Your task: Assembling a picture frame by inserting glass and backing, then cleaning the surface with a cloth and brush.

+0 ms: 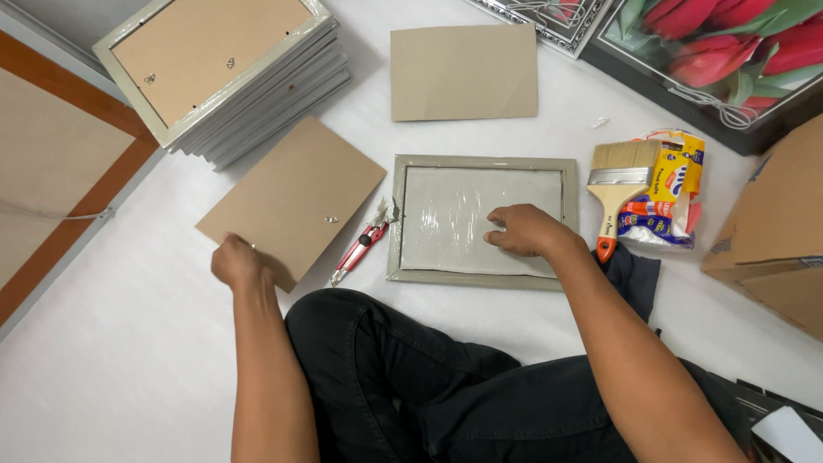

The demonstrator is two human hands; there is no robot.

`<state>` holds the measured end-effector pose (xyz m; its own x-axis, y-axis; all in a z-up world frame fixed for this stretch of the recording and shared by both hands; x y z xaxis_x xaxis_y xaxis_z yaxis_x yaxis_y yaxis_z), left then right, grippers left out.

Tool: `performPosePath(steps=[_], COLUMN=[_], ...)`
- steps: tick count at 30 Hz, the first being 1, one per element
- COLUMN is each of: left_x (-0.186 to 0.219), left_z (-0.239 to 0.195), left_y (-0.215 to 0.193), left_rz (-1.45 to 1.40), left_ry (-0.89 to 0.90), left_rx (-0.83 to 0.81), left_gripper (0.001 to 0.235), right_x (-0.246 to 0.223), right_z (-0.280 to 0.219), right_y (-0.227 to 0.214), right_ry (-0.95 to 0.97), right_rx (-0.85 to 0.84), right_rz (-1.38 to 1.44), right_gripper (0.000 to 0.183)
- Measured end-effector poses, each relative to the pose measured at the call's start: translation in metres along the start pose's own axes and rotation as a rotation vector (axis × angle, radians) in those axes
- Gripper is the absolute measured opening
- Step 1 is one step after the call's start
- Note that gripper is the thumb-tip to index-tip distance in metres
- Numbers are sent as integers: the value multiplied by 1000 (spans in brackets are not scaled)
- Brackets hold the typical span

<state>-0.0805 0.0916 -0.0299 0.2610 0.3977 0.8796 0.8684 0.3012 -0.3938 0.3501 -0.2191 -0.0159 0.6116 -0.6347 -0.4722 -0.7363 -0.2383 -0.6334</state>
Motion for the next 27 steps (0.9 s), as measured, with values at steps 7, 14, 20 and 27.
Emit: performPosePath(steps=[7, 14, 20, 27], left_x=[91, 187, 148, 87], left_z=[-61, -174, -248, -232], left_y=[-73, 32, 163, 223], left_rz=[-167, -377, -367, 58], left_ry=[256, 644, 328, 172], left_rx=[125, -442, -905, -1067], left_gripper=[14, 19, 20, 29], right_x=[-21, -32, 33, 106], right_z=[-23, -75, -69, -39], right_y=[-38, -128, -131, -111], right_ry=[-35, -468, -341, 112], right_rx=[101, 736, 839, 891], right_rz=[54, 856, 944, 440], right_gripper=[59, 66, 43, 32])
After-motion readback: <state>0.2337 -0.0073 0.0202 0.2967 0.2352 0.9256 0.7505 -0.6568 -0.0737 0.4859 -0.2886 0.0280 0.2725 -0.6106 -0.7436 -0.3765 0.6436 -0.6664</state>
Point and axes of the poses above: each hand's wrist, its own z-axis towards the middle knuckle, its own y-axis out of the palm, x = y × z, the point moved 10 cm from there along z, towards the middle knuckle, and after that the axes turned 6 degrees about -y, right-handed, at the moved point
